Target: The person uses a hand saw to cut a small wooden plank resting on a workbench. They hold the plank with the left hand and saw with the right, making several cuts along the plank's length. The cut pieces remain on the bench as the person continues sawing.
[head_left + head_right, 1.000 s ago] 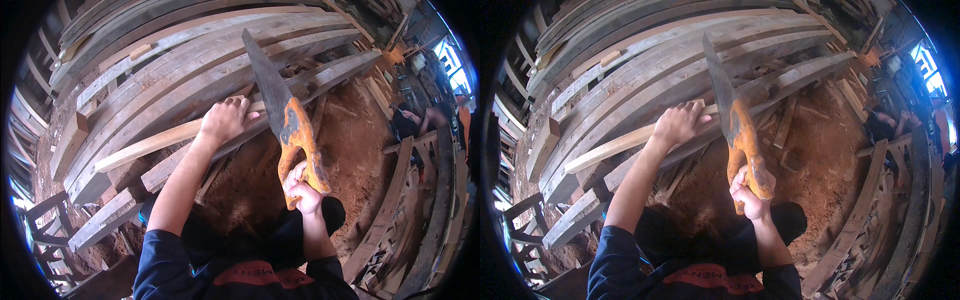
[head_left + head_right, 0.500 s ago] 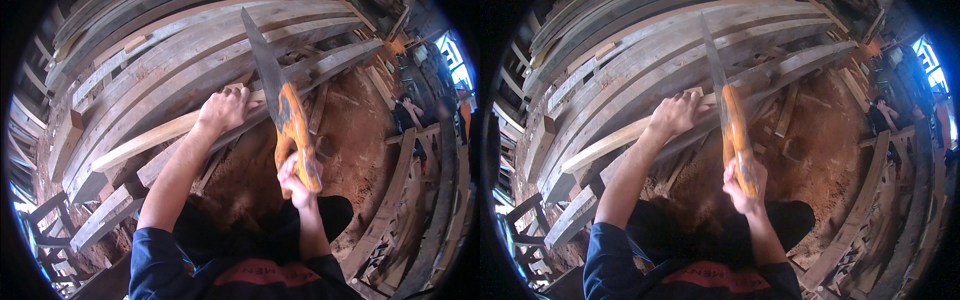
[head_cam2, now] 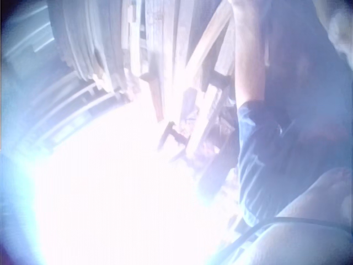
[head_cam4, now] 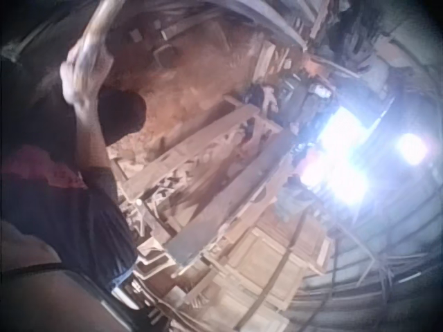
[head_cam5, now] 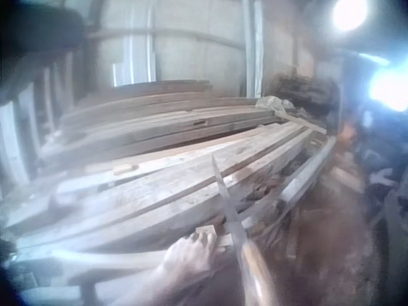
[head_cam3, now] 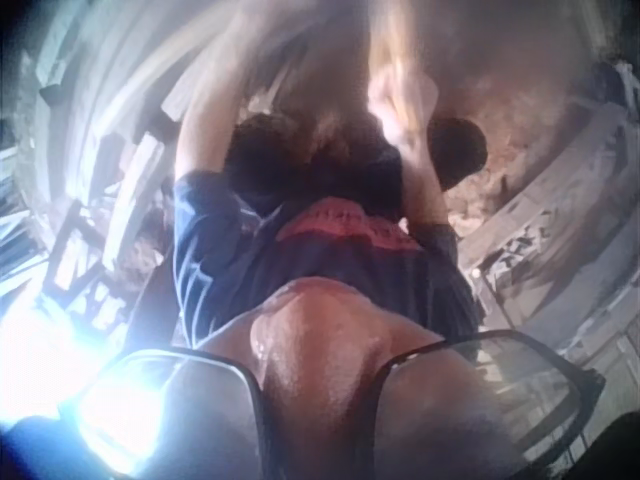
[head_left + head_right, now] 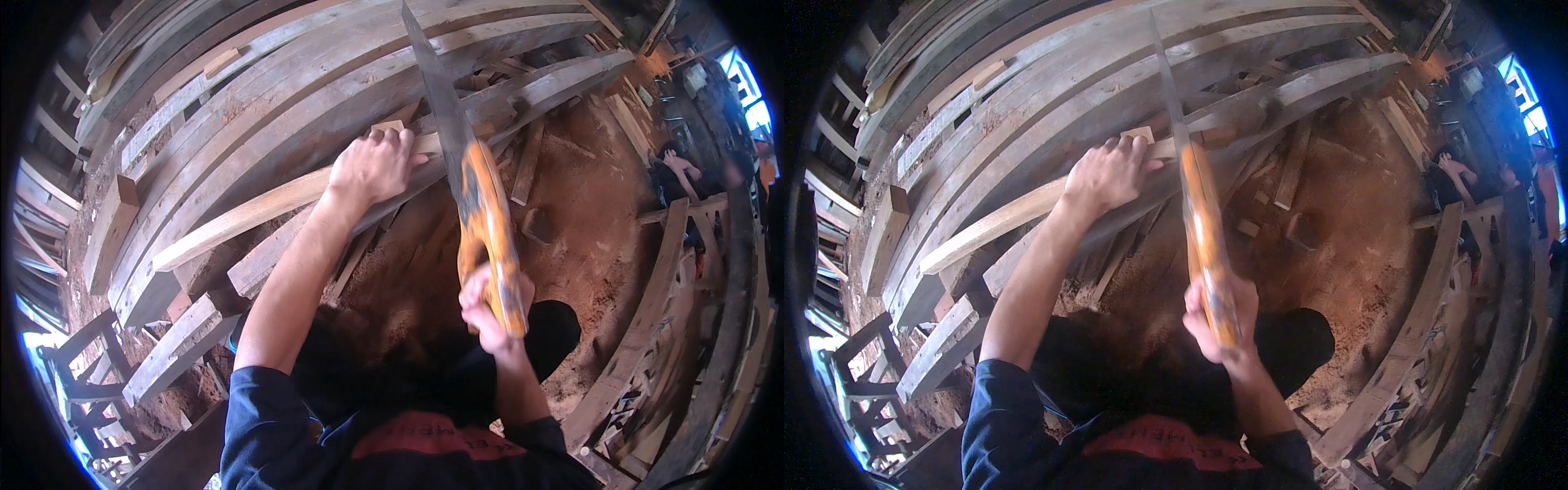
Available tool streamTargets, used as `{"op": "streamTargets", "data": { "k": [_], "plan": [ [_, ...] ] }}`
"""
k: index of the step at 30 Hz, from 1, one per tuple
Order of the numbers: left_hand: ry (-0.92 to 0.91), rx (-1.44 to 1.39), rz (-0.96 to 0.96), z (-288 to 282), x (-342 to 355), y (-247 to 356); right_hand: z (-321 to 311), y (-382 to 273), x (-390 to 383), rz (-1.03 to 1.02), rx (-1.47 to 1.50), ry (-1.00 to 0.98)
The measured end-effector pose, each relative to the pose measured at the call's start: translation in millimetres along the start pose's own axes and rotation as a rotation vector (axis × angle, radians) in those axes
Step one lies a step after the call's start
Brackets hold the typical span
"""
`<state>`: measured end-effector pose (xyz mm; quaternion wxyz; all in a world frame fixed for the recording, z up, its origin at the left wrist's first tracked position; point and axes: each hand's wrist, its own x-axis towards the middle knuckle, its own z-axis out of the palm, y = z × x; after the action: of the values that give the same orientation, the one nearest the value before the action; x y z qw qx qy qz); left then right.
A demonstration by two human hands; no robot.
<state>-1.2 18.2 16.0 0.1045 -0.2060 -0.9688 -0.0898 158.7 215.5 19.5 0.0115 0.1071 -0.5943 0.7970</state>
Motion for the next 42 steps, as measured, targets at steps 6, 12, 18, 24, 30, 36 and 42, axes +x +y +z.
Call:
{"op": "streamTargets", "data": {
  "k": [6, 12, 18, 24, 30, 36, 42],
  "plan": [
    [-0.004, -0.034, 0.022, 1.1, 1.6, -3.6, 7.4, -0.3, 27.1, 0.030, -0.019, 0.082],
    [0.021, 0.003, -0.020, 1.2, -0.1, 0.6, 12.3, -12.0, 20.1, 0.122, -0.092, 0.073],
    [0.071, 0.038, 0.010, 6.2, 2.1, -0.3, 0.3, -12.9, 1.5, 0.099, -0.063, 0.105],
    [0.028, -0.008, 0.056, 4.1, 1.6, 8.2, 4.5, -10.4, 35.3, 0.151, 0.073, 0.061],
    [0.021, -0.001, 0.033, 6.9, -7.1, 12.2, -2.9, -15.4, -8.9, 0.018, 0.121, 0.048],
    [-0.017, -0.016, -0.020, 7.5, -4.2, 10.2, -1.4, -30.5, 6.5, 0.127, -0.042, 0.004],
    [0.020, 0.001, 0.023, 6.2, -1.9, 14.0, -7.9, -9.8, -22.7, -0.021, -0.013, 0.014]
  ]
}}
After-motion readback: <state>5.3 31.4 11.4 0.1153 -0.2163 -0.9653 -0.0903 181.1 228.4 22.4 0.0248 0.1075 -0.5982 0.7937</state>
